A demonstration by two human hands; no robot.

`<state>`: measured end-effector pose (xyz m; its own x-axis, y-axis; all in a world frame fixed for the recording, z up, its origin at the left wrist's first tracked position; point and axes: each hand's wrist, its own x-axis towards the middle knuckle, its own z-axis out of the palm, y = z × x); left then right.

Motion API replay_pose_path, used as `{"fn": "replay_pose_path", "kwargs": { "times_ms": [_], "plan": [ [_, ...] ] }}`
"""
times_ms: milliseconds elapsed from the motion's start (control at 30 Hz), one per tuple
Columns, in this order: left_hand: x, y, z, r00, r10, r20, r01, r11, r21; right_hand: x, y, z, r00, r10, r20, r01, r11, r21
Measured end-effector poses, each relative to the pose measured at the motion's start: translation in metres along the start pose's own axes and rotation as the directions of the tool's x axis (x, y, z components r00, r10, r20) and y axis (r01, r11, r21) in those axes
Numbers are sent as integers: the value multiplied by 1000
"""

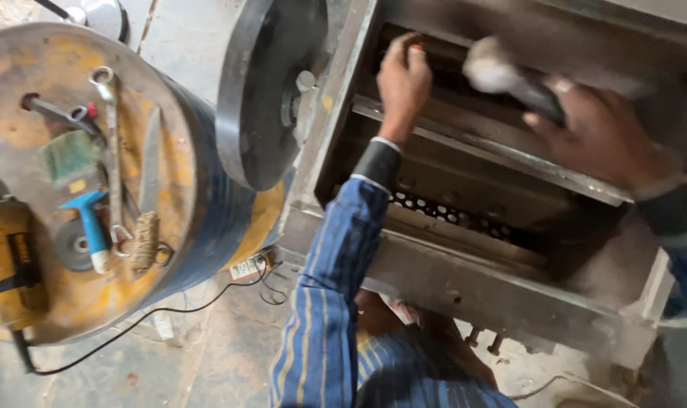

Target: The person works inside the hopper of a metal machine, lifting and repositioning long metal bars and roller parts, filing a bar edge, brushing debris from the perforated plate, and using a hammer and wrench to seat and tighten the components before pressing the bars back into place.

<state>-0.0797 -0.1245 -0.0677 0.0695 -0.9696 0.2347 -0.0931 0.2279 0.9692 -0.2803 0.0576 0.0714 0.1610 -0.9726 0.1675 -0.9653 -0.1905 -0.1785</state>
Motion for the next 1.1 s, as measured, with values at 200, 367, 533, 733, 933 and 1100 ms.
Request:
{"fn": "replay_pose_path", "kwargs": {
  "times_ms": [200, 367, 533, 733, 933, 1100],
  "plan": [
    [26, 4, -42, 981, 141, -133, -131, 988, 80, 66, 57, 99, 955, 114, 274, -73, 985, -153],
    [40, 5, -61, 967, 88, -238, -79, 996, 48, 77, 88, 152, 898, 153, 412, -10, 944, -330],
    [42, -6, -61, 962, 70, -263, -27, 986, 161, 67, 96, 161, 922, 90, 377, 117, 862, -493],
    [41, -15, -64, 935, 218, -281, -172, 968, 181, 65, 90, 156, 882, 178, 437, 38, 897, -441],
    [34, -6, -53, 961, 137, -240, -85, 973, 214, 34, 99, 145, 893, 178, 413, 146, 753, -641],
    [18, 12, -36, 982, 120, -145, -116, 993, 36, 2, 128, 123, 932, -21, 362, 262, 729, -632]
  ]
}}
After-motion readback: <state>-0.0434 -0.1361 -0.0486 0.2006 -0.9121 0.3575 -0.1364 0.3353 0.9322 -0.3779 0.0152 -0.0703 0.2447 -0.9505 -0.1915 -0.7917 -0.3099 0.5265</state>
